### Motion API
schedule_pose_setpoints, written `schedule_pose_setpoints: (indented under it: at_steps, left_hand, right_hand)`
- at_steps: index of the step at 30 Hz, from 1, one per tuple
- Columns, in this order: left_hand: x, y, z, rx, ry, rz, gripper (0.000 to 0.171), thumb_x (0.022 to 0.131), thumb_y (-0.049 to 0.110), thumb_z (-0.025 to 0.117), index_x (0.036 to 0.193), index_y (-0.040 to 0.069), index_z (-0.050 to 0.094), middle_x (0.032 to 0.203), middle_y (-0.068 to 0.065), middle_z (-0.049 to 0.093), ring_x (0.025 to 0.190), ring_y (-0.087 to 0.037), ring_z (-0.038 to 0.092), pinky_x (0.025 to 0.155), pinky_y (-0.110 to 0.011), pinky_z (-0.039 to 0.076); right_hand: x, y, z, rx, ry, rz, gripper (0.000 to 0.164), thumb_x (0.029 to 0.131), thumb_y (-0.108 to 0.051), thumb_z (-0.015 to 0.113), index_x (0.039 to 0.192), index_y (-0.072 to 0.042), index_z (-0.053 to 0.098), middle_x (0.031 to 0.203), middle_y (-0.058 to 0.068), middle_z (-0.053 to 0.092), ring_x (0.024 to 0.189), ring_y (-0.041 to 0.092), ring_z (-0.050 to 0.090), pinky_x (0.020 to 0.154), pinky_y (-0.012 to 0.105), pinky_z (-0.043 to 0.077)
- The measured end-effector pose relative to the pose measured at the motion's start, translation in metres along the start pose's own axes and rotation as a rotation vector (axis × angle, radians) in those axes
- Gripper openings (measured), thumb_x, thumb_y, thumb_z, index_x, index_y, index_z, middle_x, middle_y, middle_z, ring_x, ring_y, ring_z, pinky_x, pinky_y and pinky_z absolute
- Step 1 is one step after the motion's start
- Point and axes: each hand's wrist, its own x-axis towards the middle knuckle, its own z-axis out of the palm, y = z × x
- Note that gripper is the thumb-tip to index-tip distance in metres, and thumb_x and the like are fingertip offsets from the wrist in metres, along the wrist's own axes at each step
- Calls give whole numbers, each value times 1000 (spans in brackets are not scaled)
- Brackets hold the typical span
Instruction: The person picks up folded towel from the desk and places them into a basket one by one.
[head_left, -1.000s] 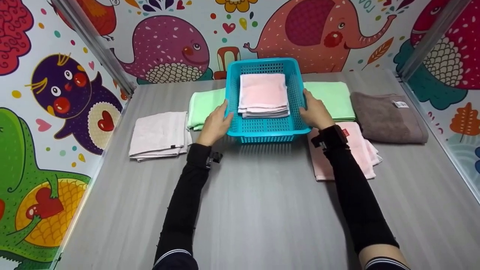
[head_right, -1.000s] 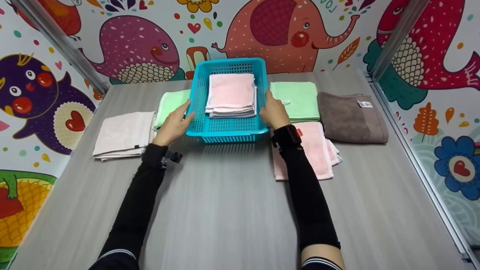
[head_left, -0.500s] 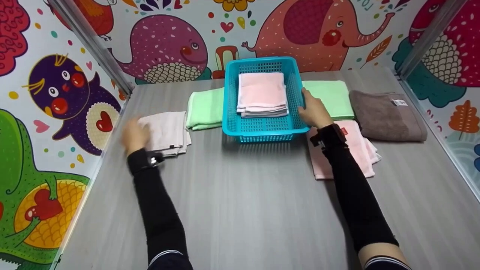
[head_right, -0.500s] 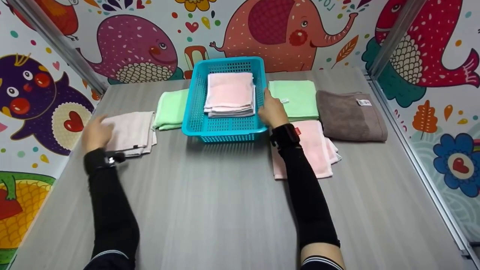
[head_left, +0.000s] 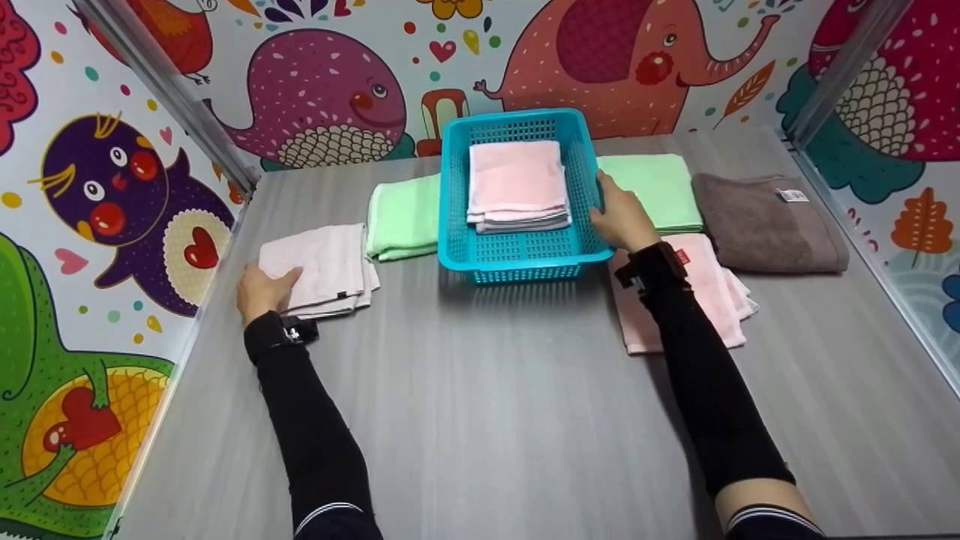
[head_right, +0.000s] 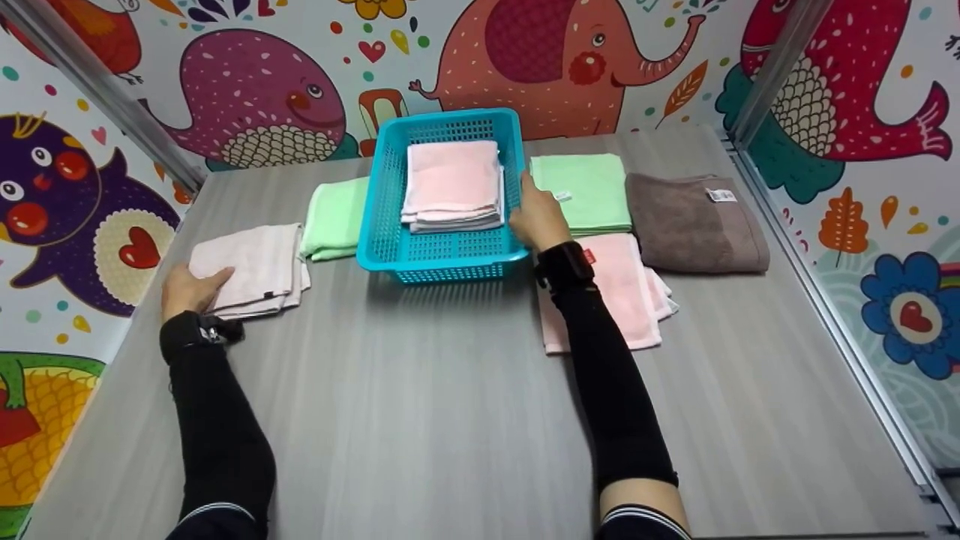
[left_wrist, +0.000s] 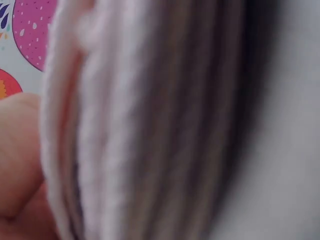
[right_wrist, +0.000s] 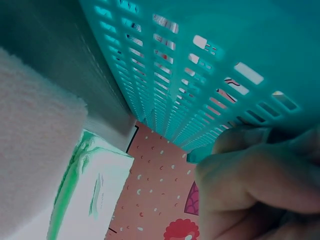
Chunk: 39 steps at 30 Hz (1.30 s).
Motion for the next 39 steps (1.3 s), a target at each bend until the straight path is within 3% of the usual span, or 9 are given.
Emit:
schedule_pose_setpoints:
  at_steps: [8, 12, 18, 23, 27, 31, 35, 39]
  left_hand:
    - [-3, 1, -5, -48, -166, 54, 82, 99, 41, 64, 154, -11, 34, 155, -34, 41, 144, -48, 40, 122, -53, 30]
    - [-3, 0, -6, -54, -196, 74, 84, 102, 42, 59, 158, -9, 24, 159, -34, 34, 148, -49, 34, 123, -55, 26]
    - [-3, 0, -5, -173, -234, 74, 83, 104, 39, 56, 158, -10, 18, 160, -35, 31, 148, -45, 32, 125, -53, 24]
    - [-5, 3, -8, -221, -263, 54, 90, 105, 44, 52, 160, -11, 7, 166, -34, 18, 154, -44, 21, 127, -51, 18]
    - [-14, 18, -19, -367, -270, 24, 84, 105, 39, 54, 162, -5, 10, 166, -27, 22, 149, -36, 30, 126, -45, 23]
    - [-27, 44, -32, -535, -240, 8, 71, 105, 30, 58, 159, 1, 22, 149, -15, 38, 120, -19, 49, 109, -32, 39]
    - [-32, 62, -37, -556, -236, 36, 72, 104, 31, 59, 159, 4, 21, 145, -11, 40, 107, -11, 52, 98, -26, 44]
    - [-28, 67, -34, -515, -241, 79, 76, 104, 35, 58, 161, 6, 17, 156, -15, 35, 120, -20, 51, 106, -30, 42]
  right_hand:
    - [0, 1, -1, -3, 1, -3, 71, 106, -14, 48, 166, -1, 12, 162, 31, 34, 147, 45, 40, 121, 60, 31]
    - [0, 2, -1, 6, -12, 16, 72, 107, -15, 49, 166, -3, 10, 165, 29, 30, 149, 43, 37, 122, 60, 29]
    - [-1, 4, -1, -1, -12, 18, 72, 107, -15, 49, 166, -3, 10, 164, 29, 30, 149, 45, 36, 121, 61, 29]
    - [-2, 4, -2, 0, -16, 23, 72, 107, -15, 49, 167, -4, 9, 165, 29, 30, 150, 44, 37, 121, 62, 29]
    - [-3, 3, 0, 4, -4, 22, 71, 107, -16, 49, 167, -4, 11, 164, 29, 32, 149, 44, 38, 121, 61, 30]
    - [-2, 3, 1, 13, 12, -3, 70, 107, -15, 49, 166, -3, 13, 162, 30, 35, 147, 46, 40, 120, 61, 31]
    - [-1, 2, 1, 12, 13, -13, 70, 107, -16, 49, 166, -2, 14, 162, 29, 36, 147, 44, 41, 121, 60, 31]
    - [-1, 2, -1, 4, 0, -8, 70, 107, -16, 48, 166, -3, 12, 162, 29, 35, 148, 44, 40, 121, 60, 31]
